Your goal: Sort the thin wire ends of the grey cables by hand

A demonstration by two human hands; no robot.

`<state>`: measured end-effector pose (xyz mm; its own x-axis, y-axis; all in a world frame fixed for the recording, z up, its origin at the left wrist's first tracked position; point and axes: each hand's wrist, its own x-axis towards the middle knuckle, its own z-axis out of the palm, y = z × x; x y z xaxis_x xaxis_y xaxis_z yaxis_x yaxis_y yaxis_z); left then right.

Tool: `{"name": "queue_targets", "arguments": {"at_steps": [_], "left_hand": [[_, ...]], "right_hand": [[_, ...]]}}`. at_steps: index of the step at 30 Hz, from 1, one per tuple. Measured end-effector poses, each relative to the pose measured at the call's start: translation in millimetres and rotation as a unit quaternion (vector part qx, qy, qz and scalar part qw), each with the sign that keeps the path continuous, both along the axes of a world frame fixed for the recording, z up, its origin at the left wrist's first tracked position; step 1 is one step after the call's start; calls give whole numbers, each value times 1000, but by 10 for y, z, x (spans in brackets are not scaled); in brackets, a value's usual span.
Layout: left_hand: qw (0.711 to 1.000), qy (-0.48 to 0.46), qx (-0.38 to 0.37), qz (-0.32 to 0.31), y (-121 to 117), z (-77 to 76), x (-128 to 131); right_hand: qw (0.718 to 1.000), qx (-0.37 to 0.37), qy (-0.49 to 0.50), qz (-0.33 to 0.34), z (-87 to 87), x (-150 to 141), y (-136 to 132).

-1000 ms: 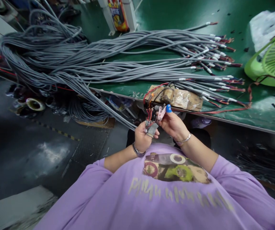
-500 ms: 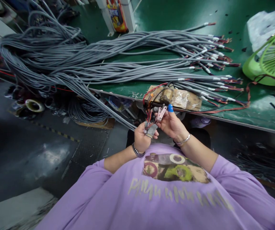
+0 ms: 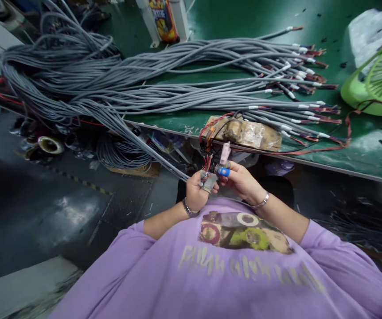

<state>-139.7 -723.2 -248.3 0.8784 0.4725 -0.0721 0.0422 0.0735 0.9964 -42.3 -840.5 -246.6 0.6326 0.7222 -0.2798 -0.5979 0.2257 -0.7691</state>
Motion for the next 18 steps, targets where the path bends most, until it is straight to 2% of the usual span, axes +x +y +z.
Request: {"name": "queue_targets", "arguments": {"at_steps": [8,15,18], "left_hand": [[1000,-14,-24,1,38,-41,9],[993,-12,-80,-89,101,-71,17],[994,-34,-78,-65,104,-59,-1]], "right_hand": [[999,5,31,-8,-60,16,-5],[997,22,70,15,-88,46,11],[994,12,111,-17,-104,137,18]]}}
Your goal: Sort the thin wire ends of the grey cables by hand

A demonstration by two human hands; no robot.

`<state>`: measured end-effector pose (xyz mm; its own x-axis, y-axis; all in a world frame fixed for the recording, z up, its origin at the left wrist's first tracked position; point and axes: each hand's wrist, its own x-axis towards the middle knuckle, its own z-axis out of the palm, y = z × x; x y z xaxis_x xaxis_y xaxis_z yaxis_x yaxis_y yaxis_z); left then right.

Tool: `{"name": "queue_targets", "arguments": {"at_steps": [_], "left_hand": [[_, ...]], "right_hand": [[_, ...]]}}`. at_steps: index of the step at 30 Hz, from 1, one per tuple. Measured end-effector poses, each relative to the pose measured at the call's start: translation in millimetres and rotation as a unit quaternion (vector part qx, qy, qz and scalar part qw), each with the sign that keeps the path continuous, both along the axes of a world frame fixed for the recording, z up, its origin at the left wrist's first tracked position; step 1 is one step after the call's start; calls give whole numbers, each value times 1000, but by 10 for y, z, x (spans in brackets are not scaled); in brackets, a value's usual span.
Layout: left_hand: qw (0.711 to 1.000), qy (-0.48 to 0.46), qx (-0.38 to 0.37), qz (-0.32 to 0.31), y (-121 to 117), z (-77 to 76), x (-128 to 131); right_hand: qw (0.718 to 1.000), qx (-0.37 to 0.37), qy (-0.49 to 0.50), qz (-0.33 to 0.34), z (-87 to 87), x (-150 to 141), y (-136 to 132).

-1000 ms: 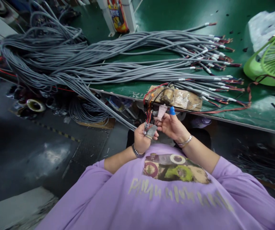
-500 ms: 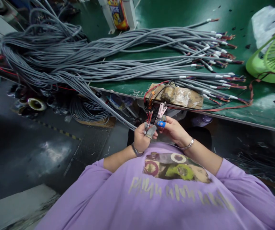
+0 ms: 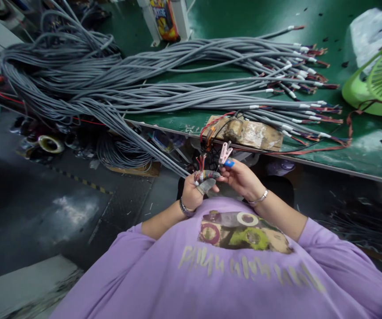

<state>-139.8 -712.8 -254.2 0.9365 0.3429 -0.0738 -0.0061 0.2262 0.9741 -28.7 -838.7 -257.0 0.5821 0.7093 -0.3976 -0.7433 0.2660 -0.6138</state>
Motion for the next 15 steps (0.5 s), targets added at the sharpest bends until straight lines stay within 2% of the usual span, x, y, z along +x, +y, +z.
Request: {"name": "queue_targets", "arguments": {"at_steps": [3,6,9,11,13,15], "left_hand": [[999,-24,24,32,-14,24,-15],[997,-41,41,47,-32,35,-6],[995,-72,53,49,-43,23,25],[992,-97,61,42,-46,8,46],[991,-113,71,32,-45,-7,59],[990,-112,90,17,-42,-18,64]], "right_hand": [[1000,3,20,13,43,104,5],[998,2,-56,32,105,147,26],[980,-55,-183,-50,111,134,69],[965,-81,-227,-105,89,125,106],[970,-66,-211,-97,75,128,142],[986,-34,-154,-59,85,140,173]]}}
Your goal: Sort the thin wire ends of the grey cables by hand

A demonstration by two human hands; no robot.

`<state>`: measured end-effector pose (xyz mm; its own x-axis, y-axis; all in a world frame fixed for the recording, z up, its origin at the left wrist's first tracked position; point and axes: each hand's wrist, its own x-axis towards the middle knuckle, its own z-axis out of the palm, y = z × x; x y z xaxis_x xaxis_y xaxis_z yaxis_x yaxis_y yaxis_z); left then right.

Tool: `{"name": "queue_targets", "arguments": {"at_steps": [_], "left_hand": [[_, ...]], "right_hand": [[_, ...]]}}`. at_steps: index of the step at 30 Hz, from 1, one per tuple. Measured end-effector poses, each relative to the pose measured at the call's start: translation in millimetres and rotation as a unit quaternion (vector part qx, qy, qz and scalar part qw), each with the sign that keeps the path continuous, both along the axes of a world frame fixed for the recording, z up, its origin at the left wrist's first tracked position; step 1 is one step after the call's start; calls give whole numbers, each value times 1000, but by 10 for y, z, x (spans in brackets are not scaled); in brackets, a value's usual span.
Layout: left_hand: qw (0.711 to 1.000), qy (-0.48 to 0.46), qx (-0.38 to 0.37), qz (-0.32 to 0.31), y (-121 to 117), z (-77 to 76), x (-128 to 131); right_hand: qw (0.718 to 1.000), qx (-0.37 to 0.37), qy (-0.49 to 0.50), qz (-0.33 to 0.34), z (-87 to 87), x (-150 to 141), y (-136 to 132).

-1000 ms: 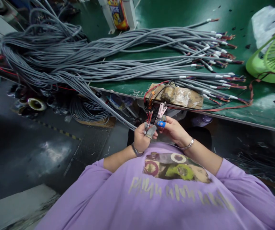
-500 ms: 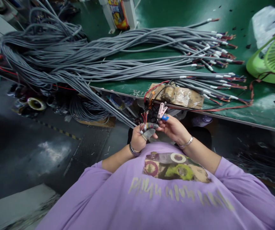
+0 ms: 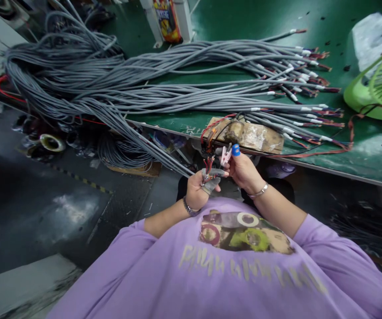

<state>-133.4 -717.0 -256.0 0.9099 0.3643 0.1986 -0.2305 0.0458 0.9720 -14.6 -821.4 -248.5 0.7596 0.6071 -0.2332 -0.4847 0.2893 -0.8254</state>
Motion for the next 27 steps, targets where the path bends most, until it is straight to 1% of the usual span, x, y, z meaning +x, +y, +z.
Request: {"name": "queue_targets", "arguments": {"at_steps": [2,4,6,10,15,18,22,27], "left_hand": [[1000,15,27,-7,6,-6,-2],[998,32,49,-7,12,-10,-8],[998,40,55,-6,16,-14,-14],[998,46,49,-16,18,-31,-23],[998,55,34,-6,12,-69,-7],[998,55,20,-4,8,-77,25],[999,47,15,-3,-1,-37,55],[998,52,26,-1,-4,19,43]], "right_hand": [[998,21,60,23,31,11,23],[994,30,99,16,68,14,39],[993,32,117,5,98,11,48],[991,28,129,-12,133,-6,53],[988,38,148,16,139,-24,49],[990,41,132,1,119,-18,58],[992,39,120,-27,99,-15,76],[991,42,128,-24,106,-32,73]]}}
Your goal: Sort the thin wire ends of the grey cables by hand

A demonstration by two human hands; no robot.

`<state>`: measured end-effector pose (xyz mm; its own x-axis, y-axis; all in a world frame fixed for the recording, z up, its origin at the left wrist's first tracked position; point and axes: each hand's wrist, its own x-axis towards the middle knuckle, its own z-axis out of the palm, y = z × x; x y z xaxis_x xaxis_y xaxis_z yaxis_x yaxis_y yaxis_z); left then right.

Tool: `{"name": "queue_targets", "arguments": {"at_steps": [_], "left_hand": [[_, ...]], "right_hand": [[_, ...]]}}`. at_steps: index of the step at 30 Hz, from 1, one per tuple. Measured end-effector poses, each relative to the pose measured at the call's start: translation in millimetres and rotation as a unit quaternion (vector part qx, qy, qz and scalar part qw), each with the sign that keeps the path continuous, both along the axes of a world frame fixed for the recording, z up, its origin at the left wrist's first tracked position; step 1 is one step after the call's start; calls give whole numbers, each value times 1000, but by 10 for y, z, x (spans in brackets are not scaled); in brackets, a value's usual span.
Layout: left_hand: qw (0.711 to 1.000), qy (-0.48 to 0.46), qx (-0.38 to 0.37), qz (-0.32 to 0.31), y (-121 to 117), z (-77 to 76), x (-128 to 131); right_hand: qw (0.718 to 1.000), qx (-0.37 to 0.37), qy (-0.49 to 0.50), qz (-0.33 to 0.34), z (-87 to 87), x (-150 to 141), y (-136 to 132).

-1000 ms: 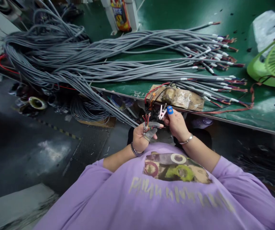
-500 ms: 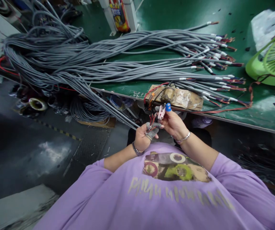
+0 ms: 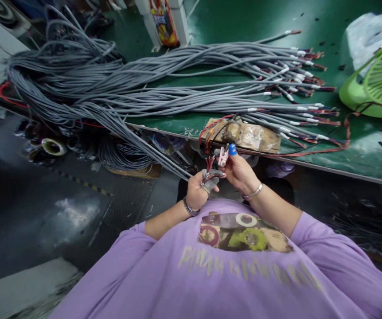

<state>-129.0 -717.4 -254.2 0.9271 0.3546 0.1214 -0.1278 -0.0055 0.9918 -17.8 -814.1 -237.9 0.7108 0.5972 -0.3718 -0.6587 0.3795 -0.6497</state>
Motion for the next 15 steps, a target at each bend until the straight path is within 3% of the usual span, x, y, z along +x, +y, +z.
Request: {"name": "queue_targets", "arguments": {"at_steps": [10,15], "left_hand": [[1000,5,-16,-3,13,-60,-39],[998,27,-62,2,39,-40,-97]], "right_hand": [[999,15,18,23,-55,-9,-10],[998,22,48,24,-139,-4,-73]]}}
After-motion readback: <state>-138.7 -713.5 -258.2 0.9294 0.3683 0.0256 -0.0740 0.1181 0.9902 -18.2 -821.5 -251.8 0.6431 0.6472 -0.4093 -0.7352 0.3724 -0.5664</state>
